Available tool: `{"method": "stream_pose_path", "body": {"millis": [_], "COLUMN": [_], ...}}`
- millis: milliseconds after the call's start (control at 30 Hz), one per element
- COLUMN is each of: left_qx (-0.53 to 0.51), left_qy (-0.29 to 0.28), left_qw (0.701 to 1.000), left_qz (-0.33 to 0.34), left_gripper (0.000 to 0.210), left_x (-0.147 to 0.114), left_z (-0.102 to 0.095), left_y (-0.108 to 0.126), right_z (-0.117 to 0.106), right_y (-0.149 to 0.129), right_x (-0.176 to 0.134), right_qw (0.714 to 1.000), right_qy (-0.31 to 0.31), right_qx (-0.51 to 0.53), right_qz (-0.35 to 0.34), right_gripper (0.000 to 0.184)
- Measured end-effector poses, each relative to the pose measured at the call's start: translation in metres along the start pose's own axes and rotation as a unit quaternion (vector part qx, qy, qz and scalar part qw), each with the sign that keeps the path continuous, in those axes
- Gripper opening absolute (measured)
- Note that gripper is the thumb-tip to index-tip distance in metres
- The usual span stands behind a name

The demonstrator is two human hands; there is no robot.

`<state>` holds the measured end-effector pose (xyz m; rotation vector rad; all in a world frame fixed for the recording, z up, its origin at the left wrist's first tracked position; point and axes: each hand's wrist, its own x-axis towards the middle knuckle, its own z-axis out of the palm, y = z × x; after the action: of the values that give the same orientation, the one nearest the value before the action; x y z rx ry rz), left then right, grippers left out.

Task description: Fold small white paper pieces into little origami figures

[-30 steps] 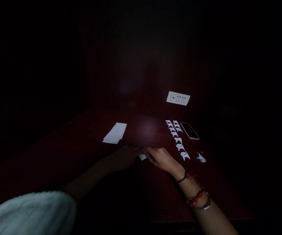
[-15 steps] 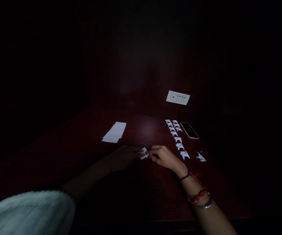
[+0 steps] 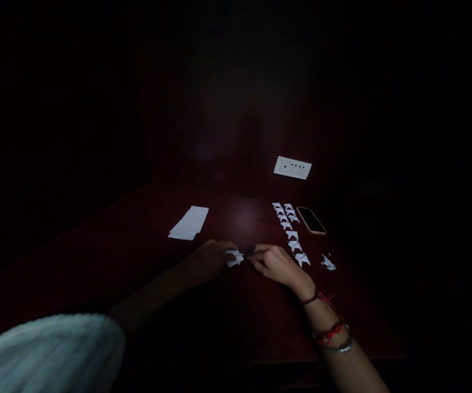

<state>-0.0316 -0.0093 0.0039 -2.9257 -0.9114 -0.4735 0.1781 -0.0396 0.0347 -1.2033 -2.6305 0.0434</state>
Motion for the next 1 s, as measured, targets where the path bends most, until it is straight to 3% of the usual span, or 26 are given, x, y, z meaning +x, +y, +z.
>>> {"method": "stream_pose_path", "body": {"millis": [167,333,433,533,667,767,1000], "left_qx": [-0.009,-0.05,-0.044,-0.042,-0.038,-0.035,-0.023], "left_qy": [0.024,0.073,0.064,0.054,0.041,0.033,0.015], "left_qw": [1.0,0.996,0.997,0.995,0.993,0.993,0.991], "left_qz": [0.016,0.019,-0.022,-0.074,-0.102,-0.11,-0.132], "left_gripper": [0.023,0.027,0.026,0.029,0.03,0.03,0.029], "left_x": [0.042,0.127,0.173,0.202,0.215,0.216,0.207], "left_z": [-0.014,-0.017,0.0,0.026,0.055,0.063,0.058], "left_y": [0.008,0.034,0.055,0.068,0.068,0.062,0.046], "right_z": [-0.04,-0.051,-0.04,-0.023,-0.004,0.004,-0.001], "right_y": [0.044,0.133,0.179,0.206,0.223,0.229,0.227], "right_x": [-0.029,-0.058,-0.058,-0.046,-0.029,-0.026,-0.044], "right_qw": [0.994,0.951,0.928,0.914,0.901,0.896,0.904], "right_qy": [0.093,0.207,0.162,0.103,0.061,0.04,0.162], "right_qx": [0.035,0.025,0.031,0.02,-0.009,-0.005,-0.01], "right_qz": [0.045,0.226,0.334,0.392,0.429,0.442,0.395], "right_gripper": [0.027,0.047,0.063,0.077,0.082,0.085,0.085]}}
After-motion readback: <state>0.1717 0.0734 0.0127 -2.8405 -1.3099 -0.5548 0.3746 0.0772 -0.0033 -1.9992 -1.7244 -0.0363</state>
